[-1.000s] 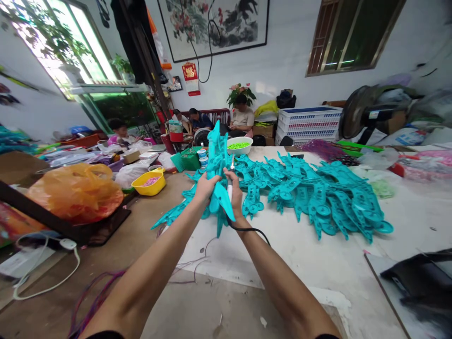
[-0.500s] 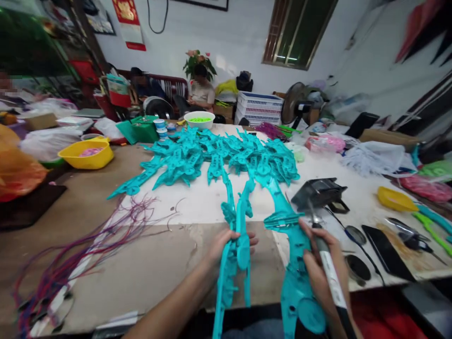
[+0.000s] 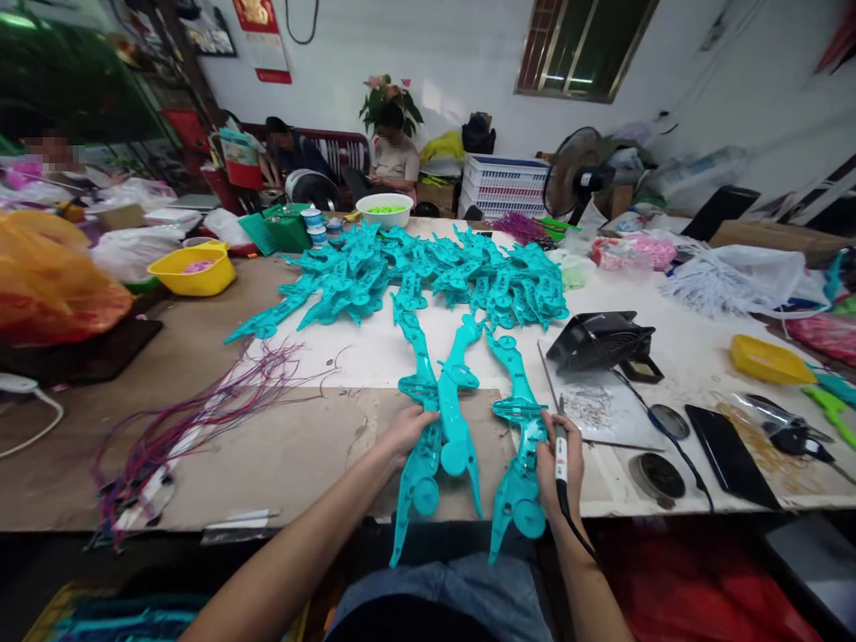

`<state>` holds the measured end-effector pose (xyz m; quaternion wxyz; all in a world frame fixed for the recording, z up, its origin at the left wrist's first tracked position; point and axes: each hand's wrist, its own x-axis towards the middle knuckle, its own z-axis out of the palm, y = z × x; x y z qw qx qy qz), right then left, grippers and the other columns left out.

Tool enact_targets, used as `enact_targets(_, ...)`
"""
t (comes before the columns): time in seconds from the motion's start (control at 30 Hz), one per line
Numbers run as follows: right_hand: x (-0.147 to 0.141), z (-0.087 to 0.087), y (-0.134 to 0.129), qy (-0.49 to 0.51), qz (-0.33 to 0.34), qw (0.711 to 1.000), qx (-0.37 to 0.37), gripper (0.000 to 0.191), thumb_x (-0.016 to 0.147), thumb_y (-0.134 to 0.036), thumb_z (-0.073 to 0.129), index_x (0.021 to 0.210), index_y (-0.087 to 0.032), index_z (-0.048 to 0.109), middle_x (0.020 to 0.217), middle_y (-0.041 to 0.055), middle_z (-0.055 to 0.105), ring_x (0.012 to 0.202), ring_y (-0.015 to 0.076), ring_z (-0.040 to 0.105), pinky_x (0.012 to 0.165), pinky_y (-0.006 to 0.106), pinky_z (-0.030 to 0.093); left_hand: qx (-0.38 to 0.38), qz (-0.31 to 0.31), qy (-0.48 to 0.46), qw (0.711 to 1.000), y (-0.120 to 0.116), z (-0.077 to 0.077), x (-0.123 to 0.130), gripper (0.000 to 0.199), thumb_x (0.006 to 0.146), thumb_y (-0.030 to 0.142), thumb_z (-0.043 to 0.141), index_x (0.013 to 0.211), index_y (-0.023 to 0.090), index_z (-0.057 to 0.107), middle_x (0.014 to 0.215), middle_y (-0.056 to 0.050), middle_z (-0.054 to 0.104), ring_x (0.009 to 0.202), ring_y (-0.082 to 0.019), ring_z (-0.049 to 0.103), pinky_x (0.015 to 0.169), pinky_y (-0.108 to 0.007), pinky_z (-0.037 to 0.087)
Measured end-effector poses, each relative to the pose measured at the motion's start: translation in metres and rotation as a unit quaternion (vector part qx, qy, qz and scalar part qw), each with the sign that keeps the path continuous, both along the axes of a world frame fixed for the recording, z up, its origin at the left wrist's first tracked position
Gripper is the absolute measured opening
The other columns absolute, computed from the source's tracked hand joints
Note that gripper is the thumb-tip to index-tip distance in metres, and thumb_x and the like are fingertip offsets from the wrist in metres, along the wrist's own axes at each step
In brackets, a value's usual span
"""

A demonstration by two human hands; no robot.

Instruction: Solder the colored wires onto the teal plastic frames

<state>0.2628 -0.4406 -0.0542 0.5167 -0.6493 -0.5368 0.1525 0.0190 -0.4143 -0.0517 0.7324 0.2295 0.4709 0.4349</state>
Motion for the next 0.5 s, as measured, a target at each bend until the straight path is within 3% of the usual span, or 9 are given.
enact_targets(0.1, -0.01, 0.014, -0.003, -0.111, 0.04, 0.993, 0.012, 0.044, 0.081, -0.036, 0.056, 0.122, -0.02, 0.05, 0.123, 0.0129, 0.062, 0.11, 0.0268, 0.061, 0.092, 0.043, 0.05, 0.005, -0.025, 0.004, 1.0, -0.005, 0.006, 0.01, 0.017, 0.073, 0.027, 0.068, 0.074, 0.013, 0.059, 0.056, -0.005, 0.065, 0.048, -0.019, 0.061, 0.052, -0.032, 0.051)
enact_targets(0.23, -0.044, 0.026, -0.012, -0.185, 0.236, 0.953, 0.032, 0.045, 0.081, -0.033, 0.063, 0.123, -0.023, 0.049, 0.125, 0.0105, 0.062, 0.112, 0.0252, 0.062, 0.093, 0.041, 0.052, 0.043, -0.055, -0.021, 0.997, -0.011, 0.012, 0.022, 0.032, 0.065, 0.038, 0.075, 0.079, 0.012, 0.061, 0.063, -0.007, 0.067, 0.057, -0.019, 0.064, 0.057, -0.031, 0.052)
enact_targets(0.27, -0.051, 0.025, -0.015, -0.187, 0.257, 0.948, 0.034, 0.044, 0.082, -0.032, 0.062, 0.123, -0.023, 0.049, 0.127, 0.0103, 0.061, 0.114, 0.0251, 0.061, 0.094, 0.041, 0.052, 0.055, -0.057, -0.023, 0.997, -0.012, 0.013, 0.021, 0.037, 0.062, 0.041, 0.077, 0.08, 0.012, 0.062, 0.065, -0.007, 0.068, 0.059, -0.019, 0.064, 0.059, -0.03, 0.051)
enact_targets(0.33, -0.059, 0.018, -0.021, -0.162, 0.24, 0.957, 0.031, 0.039, 0.085, -0.029, 0.058, 0.122, -0.023, 0.049, 0.129, 0.0107, 0.06, 0.116, 0.0248, 0.06, 0.095, 0.042, 0.052, 0.068, -0.059, -0.004, 0.996, -0.013, 0.01, 0.015, 0.045, 0.06, 0.048, 0.078, 0.081, 0.012, 0.062, 0.067, -0.007, 0.068, 0.062, -0.02, 0.065, 0.062, -0.031, 0.051)
enact_targets(0.4, -0.059, 0.008, -0.027, -0.091, 0.178, 0.98, 0.02, 0.037, 0.086, -0.028, 0.054, 0.122, -0.023, 0.047, 0.13, 0.0117, 0.059, 0.113, 0.0238, 0.062, 0.088, 0.039, 0.056, 0.067, -0.062, 0.052, 0.994, -0.013, 0.006, 0.004, 0.047, 0.061, 0.054, 0.074, 0.08, 0.014, 0.059, 0.067, -0.006, 0.067, 0.063, -0.02, 0.064, 0.062, -0.031, 0.05)
enact_targets(0.5, -0.055, -0.002, -0.036, 0.06, 0.118, 0.991, 0.009, 0.039, 0.087, -0.027, 0.048, 0.125, -0.024, 0.04, 0.139, 0.0141, 0.05, 0.106, 0.0231, 0.066, 0.068, 0.031, 0.06, 0.117, -0.092, 0.24, 0.959, -0.006, -0.002, -0.013, 0.041, 0.07, 0.056, 0.065, 0.068, 0.016, 0.055, 0.06, -0.002, 0.061, 0.06, -0.018, 0.059, 0.058, -0.028, 0.043)
